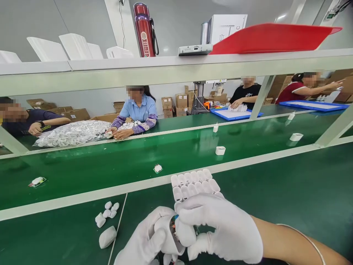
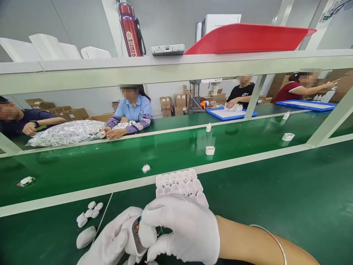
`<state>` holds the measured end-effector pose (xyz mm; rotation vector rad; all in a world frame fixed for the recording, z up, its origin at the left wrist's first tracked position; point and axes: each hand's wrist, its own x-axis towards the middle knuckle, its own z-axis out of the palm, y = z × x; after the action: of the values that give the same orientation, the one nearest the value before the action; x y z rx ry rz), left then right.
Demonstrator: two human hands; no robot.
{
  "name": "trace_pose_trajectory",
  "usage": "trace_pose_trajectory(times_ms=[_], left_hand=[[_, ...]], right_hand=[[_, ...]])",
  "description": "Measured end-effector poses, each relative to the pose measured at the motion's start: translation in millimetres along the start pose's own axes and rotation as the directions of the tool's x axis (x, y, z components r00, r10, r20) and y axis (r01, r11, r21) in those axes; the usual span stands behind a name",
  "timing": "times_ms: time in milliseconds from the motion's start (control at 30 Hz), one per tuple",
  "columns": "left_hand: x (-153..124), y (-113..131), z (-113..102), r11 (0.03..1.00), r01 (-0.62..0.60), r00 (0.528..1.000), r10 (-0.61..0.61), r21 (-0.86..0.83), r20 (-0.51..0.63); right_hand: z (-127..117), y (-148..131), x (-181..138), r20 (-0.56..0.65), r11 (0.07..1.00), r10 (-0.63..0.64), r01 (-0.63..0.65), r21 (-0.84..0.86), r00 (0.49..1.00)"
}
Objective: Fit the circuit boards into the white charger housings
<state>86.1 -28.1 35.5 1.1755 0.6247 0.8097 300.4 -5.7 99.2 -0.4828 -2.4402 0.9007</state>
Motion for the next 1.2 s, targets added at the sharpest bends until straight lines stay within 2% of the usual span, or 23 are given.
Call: trace_pose_trajectory(times_ms=[267,400,500,667,800,867,967,1100,1200], left_hand=[[-2,-10,-3,0.998,0.04,0.999,-0.041,-0.05,-0.013],[0,-11,-2,0.998,0.06,0.998,-0.061,-0.03,-0.027],[0,-13,-2,0.998,0.062,0.997,-0.062,-0.017,-0.051],[1,-5,0,1.0,0.03,0.996,-0.029,0.007,-0.082],[2,1,1,1.0,-0.027,0.991,0.029,0.013,-0.133],[2,0,1,0.999,-0.051,0.986,0.053,0.018,-0.16],[2,-1,0,0.996,-0.066,0.979,0.076,0.055,-0.189],[4,2,-1,0.953,-0.061,0.99,0.095,0.296,-0.103],[10,-2,-1,0.931,-0.07,0.991,0.107,0.358,-0.085]], right_hand=[[6,-3,-5,0.064,0.93,0.156,-0.125,-0.344,0.986],[9,-5,-4,0.118,0.889,0.256,-0.186,-0.419,0.959],[12,-4,-4,0.077,0.859,0.199,-0.136,-0.494,0.977],[22,4,-2,-0.033,0.783,0.013,-0.031,-0.622,0.999],[40,14,-1,-0.152,0.755,-0.183,0.04,-0.654,0.971],[46,16,0,-0.168,0.761,-0.174,0.024,-0.649,0.97],[44,14,5,-0.156,0.818,-0.11,0.0,-0.575,0.982],[34,13,9,-0.168,0.93,-0.024,-0.039,-0.365,0.986],[37,22,5,-0.141,0.979,0.007,-0.036,-0.202,0.99]])
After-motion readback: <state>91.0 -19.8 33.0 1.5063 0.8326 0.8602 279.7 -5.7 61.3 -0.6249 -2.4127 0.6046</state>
